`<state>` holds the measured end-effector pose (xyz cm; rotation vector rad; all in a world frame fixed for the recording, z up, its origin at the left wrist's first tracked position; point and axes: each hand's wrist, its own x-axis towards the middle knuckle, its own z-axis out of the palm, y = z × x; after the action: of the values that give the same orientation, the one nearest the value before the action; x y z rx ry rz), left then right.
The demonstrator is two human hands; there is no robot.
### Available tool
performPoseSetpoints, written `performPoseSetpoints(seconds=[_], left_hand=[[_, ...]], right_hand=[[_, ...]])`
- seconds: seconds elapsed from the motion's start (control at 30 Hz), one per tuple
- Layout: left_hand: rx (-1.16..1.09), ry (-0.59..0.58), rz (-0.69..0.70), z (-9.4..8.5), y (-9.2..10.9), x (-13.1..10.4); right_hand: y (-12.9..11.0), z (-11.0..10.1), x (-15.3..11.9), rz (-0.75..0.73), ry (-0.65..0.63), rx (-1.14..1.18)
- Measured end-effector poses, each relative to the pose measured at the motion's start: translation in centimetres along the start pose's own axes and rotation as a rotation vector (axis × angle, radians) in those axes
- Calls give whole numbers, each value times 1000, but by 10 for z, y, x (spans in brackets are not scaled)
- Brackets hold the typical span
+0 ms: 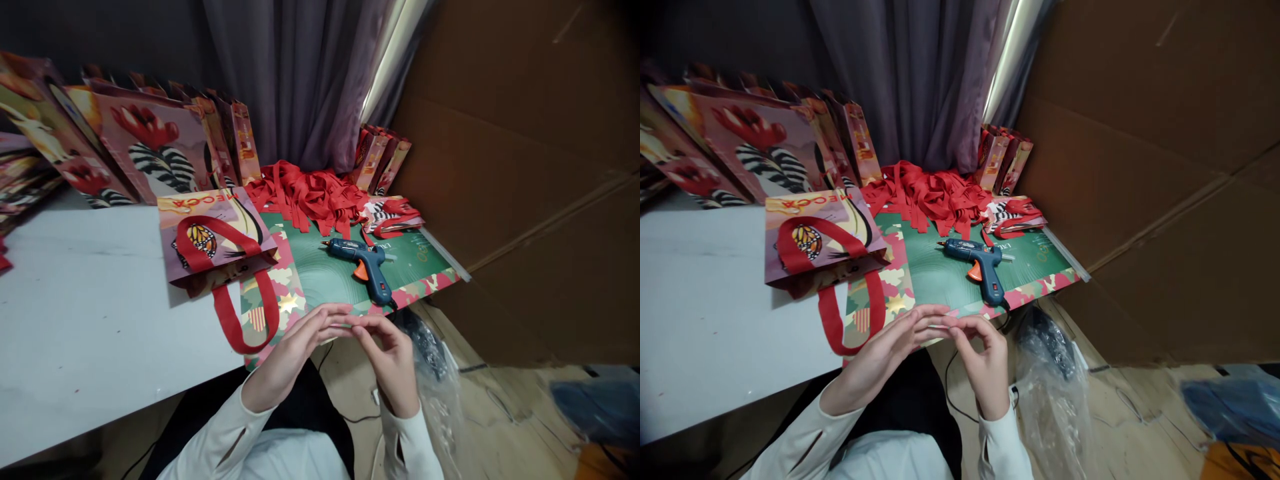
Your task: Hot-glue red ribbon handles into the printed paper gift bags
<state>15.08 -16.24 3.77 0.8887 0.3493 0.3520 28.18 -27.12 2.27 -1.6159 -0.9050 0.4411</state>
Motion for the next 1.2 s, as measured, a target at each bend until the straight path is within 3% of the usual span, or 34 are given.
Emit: performPoseSetpoints(seconds=[0.13, 0.47, 0.6, 0.73, 0.83, 1.0, 1.2], left_hand=[[105, 14, 9, 1, 2, -1], [329, 184, 93, 7, 7, -2], [124, 193, 47, 4, 4, 0], [-292, 59, -28, -2, 0, 4], [-488, 31, -72, -3, 0, 7], [-605, 33, -100, -1, 2, 6], [-550, 38, -84, -4, 2, 6]], right_hand=[[1, -1, 1, 7, -11, -6], [-2, -12, -2, 21, 40, 5], [4, -8, -6, 24, 82, 13], [9, 1, -9, 4, 115, 41], [8, 8, -10, -9, 104, 70], [4, 15, -9, -10, 95, 91], [2, 11, -7, -10, 71, 102]])
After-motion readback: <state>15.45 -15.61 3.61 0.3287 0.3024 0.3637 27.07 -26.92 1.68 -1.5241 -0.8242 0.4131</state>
